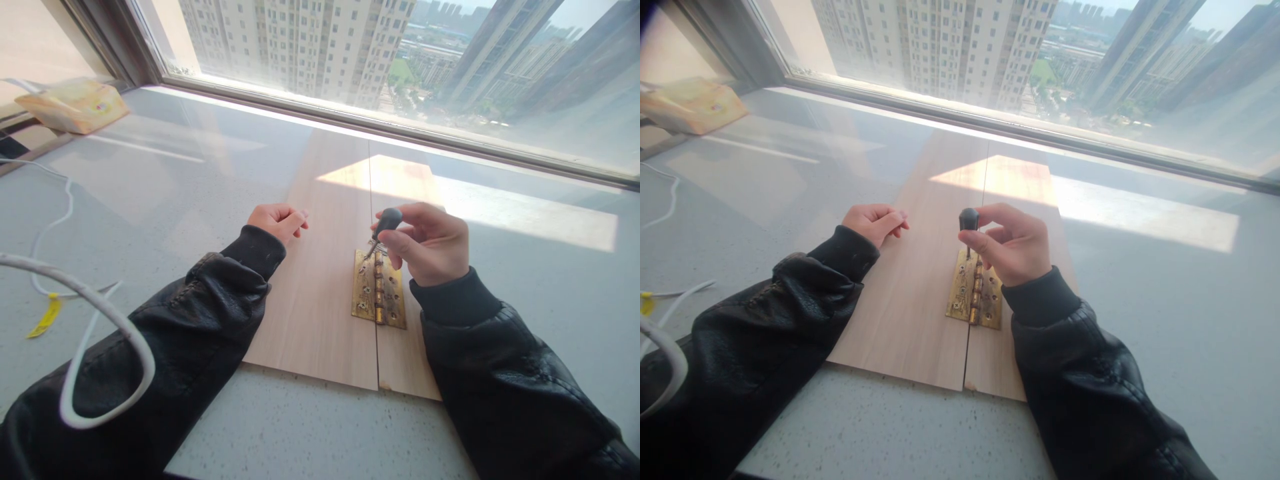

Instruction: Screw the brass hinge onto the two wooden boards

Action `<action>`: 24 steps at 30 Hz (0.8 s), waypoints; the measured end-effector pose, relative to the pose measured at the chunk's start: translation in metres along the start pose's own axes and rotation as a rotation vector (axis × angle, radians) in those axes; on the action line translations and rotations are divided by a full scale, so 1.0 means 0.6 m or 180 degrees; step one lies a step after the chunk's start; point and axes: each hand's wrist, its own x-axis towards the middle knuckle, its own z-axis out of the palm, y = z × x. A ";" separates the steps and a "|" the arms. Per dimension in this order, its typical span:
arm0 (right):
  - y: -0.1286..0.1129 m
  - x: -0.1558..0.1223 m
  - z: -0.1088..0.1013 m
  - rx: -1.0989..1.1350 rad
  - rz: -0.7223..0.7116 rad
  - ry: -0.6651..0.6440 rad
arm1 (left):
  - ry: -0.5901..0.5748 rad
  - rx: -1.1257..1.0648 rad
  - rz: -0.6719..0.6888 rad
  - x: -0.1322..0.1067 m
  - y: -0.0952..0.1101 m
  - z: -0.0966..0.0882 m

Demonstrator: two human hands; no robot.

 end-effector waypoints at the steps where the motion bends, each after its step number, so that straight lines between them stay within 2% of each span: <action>1: 0.000 0.000 0.000 0.0042 0.0023 -0.0080 | 0.0002 -0.0005 0.0000 0.000 0.000 0.000; 7: 0.003 0.000 0.004 0.0446 0.0046 -0.0196 | 0.0040 -0.0007 -0.0027 -0.001 0.001 0.001; 15: -0.007 0.002 0.007 0.0375 0.0154 -0.0261 | 0.0032 0.0025 -0.0063 -0.001 0.004 0.000; 24: -0.005 0.000 0.017 0.0307 -0.0154 -0.0039 | 0.0024 0.0027 -0.0014 -0.001 0.004 0.001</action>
